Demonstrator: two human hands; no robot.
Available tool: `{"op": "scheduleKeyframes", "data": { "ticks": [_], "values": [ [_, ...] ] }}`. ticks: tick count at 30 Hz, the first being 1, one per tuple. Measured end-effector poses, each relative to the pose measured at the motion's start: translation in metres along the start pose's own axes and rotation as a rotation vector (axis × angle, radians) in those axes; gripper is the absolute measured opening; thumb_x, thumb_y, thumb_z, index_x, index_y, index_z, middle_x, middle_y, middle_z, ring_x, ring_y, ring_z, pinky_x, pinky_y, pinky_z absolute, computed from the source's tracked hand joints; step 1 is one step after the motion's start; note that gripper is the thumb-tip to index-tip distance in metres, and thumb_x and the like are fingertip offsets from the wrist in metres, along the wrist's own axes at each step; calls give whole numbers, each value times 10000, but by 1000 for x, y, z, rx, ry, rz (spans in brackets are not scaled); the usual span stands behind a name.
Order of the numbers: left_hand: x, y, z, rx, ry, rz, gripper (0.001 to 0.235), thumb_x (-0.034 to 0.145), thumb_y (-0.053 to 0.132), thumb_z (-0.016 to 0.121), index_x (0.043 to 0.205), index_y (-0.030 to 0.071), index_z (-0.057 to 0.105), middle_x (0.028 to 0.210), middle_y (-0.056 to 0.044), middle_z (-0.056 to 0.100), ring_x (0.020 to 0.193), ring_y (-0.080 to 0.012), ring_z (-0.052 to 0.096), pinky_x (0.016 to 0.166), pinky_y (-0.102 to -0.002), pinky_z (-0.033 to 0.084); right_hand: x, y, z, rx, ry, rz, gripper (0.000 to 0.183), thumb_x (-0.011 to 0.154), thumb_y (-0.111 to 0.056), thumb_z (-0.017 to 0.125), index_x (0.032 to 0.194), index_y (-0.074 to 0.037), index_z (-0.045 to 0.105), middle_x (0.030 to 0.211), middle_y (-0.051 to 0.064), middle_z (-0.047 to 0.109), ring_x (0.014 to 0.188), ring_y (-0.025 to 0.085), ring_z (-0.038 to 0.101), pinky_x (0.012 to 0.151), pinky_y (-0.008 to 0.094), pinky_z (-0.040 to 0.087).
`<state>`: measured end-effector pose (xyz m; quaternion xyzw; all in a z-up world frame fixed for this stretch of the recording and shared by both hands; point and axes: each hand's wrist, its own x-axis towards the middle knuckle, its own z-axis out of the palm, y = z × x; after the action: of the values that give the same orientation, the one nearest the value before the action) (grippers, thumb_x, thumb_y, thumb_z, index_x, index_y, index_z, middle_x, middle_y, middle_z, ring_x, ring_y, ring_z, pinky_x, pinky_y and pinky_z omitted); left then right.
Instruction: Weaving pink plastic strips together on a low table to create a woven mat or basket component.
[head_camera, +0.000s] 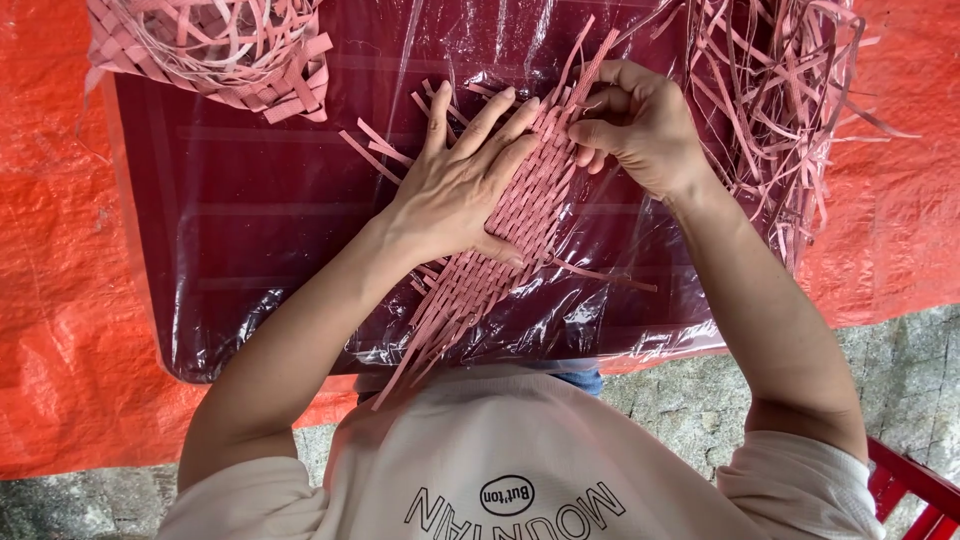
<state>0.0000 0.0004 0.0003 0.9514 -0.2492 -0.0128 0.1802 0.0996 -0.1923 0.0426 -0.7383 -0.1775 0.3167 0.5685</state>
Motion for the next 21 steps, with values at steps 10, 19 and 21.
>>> {"op": "scheduleKeyframes", "data": {
  "ticks": [10, 19, 21],
  "values": [
    [0, 1, -4, -13, -20, 1, 1333, 455, 813, 645, 1408, 22, 152, 1468, -107, 25, 1359, -298, 30, 996, -643, -59, -6, 2, 5, 23, 53, -44, 332, 830, 80, 625, 1090, 14, 428, 882, 88, 583, 543, 123, 576, 468, 187, 529],
    [0, -1, 4, -1, -35, -3, 1269, 489, 820, 600, 1435, 105, 150, 1461, -122, -28, 1355, -297, -20, 988, -647, -78, -8, 12, 4, 102, 51, -164, 413, 842, 122, 598, 1163, -29, 385, 936, 99, 534, 598, 147, 575, 474, 205, 520],
    [0, -1, 3, -3, -35, -5, 1246, 489, 819, 588, 1435, 135, 154, 1463, -119, -22, 1355, -295, -19, 988, -647, -80, -8, 10, 4, 137, 57, -116, 390, 850, 116, 587, 1156, -42, 404, 943, 82, 577, 617, 135, 589, 486, 202, 532]
  ]
}}
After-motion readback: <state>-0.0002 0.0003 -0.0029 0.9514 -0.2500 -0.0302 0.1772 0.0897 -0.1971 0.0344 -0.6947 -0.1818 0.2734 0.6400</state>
